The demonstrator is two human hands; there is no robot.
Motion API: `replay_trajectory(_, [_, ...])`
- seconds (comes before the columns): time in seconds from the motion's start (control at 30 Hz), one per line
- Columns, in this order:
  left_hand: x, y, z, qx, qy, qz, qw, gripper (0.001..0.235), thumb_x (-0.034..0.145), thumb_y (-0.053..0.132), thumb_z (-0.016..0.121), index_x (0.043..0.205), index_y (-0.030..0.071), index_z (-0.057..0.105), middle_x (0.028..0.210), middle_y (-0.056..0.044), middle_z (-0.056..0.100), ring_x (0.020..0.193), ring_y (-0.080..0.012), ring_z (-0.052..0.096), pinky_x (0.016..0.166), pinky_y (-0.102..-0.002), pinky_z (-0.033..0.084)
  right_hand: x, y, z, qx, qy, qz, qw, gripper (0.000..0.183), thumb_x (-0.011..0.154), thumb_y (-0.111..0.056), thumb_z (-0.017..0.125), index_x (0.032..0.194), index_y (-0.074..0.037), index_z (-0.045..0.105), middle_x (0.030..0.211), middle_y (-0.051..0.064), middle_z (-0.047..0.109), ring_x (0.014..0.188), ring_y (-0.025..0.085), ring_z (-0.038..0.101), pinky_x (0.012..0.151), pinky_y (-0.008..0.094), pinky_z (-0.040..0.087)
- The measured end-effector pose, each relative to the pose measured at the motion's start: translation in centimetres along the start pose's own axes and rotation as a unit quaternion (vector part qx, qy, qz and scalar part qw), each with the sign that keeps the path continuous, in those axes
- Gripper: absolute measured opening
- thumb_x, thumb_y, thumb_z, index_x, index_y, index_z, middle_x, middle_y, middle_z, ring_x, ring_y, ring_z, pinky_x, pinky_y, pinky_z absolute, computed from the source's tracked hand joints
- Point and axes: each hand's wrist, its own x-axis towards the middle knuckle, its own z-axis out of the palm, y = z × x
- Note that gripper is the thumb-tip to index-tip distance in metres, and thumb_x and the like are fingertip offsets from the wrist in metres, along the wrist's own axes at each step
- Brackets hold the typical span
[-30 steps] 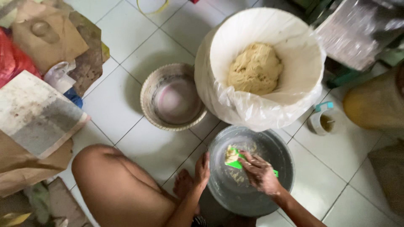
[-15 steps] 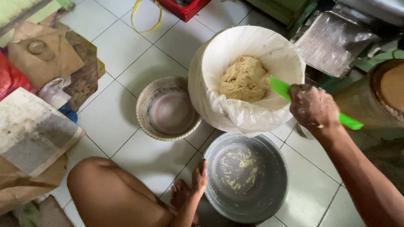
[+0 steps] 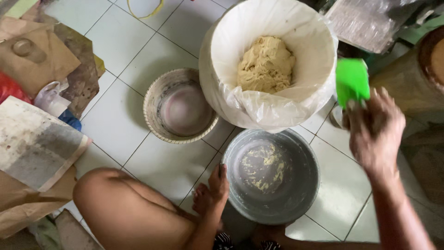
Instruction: The person scrapes dough residue from their hands and a metal bowl using a green plastic scraper. They repeatedly wipe the bowl and transfer small amounts of dough into a larger white bucket lined with a plastic bag.
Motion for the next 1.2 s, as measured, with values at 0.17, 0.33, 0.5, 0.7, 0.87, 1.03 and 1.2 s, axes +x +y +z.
replay_trajectory(0.17, [0.8,4.6,-2.1,0.118,-0.054,0.055,0.990,0.046,0.100,0.037,0.052,0.127,0.002,0.065,0.100,-0.023,0.075,0.091,-0.0397,0.073,0.085,-0.048,0.056,-8.4,1.8,3.1,0.176,-0.058,0.246,0.951,0.034,0.099,-0.008,0.057,0.131,0.001,0.064,0.113,0.014,0.067,0.066,0.014,0.070,0.053,0.030,0.060])
replay_trajectory(0.33, [-0.9,5.6,-3.5,0.387,-0.166,-0.119,0.899,0.047,0.098,0.032,0.060,0.136,0.006,0.053,0.110,-0.027,0.071,0.104,-0.0474,0.067,0.095,-0.056,0.050,-14.2,6.1,7.8,0.010,-0.236,0.215,0.948,0.048,0.100,-0.012,0.049,0.148,-0.006,0.044,0.128,0.016,0.061,0.064,0.013,0.069,0.049,0.024,0.056])
replay_trajectory(0.5, [2.4,5.1,-2.6,0.273,-0.059,0.185,0.942,0.058,0.086,0.025,0.065,0.139,0.003,0.051,0.118,-0.032,0.068,0.104,-0.0497,0.066,0.087,-0.055,0.053,-21.4,10.2,16.1,-0.215,-0.526,0.099,0.817,0.059,0.109,-0.015,0.034,0.166,-0.020,0.019,0.143,0.023,0.046,0.072,0.014,0.070,0.050,0.020,0.058])
replay_trajectory(0.7, [2.2,7.2,-3.2,0.417,-0.153,-0.058,0.894,0.057,0.089,0.027,0.064,0.143,0.014,0.052,0.122,-0.021,0.067,0.111,-0.0416,0.065,0.092,-0.054,0.052,-28.6,12.2,22.6,-0.193,-0.536,0.088,0.817,0.063,0.094,-0.009,0.053,0.153,-0.004,0.033,0.148,0.041,0.034,0.100,0.049,0.069,0.083,0.046,0.063])
replay_trajectory(0.87, [4.3,7.6,-1.1,0.380,-0.082,0.149,0.909,0.047,0.090,0.025,0.065,0.135,0.013,0.060,0.117,-0.018,0.067,0.108,-0.0378,0.067,0.089,-0.049,0.055,-32.2,12.1,23.8,-0.192,-0.606,0.071,0.769,0.054,0.094,-0.012,0.057,0.145,0.002,0.045,0.152,0.040,0.035,0.108,0.046,0.071,0.089,0.045,0.062])
replay_trajectory(1.03, [8.9,7.1,3.4,0.295,-0.147,0.278,0.902,0.056,0.088,0.026,0.075,0.140,0.015,0.058,0.117,-0.018,0.069,0.104,-0.0389,0.067,0.086,-0.050,0.054,-34.3,11.3,25.9,-0.206,-0.555,0.082,0.802,0.052,0.096,-0.011,0.055,0.146,-0.002,0.042,0.154,0.035,0.030,0.110,0.045,0.067,0.085,0.045,0.062])
replay_trajectory(1.2, [9.8,6.7,3.8,0.300,-0.171,0.258,0.902,0.051,0.091,0.016,0.072,0.140,0.019,0.060,0.112,-0.017,0.074,0.098,-0.0401,0.070,0.080,-0.049,0.056,-35.2,10.3,27.6,-0.245,-0.517,0.091,0.815,0.056,0.094,-0.011,0.055,0.145,0.010,0.040,0.153,0.036,0.034,0.103,0.036,0.073,0.079,0.036,0.064])
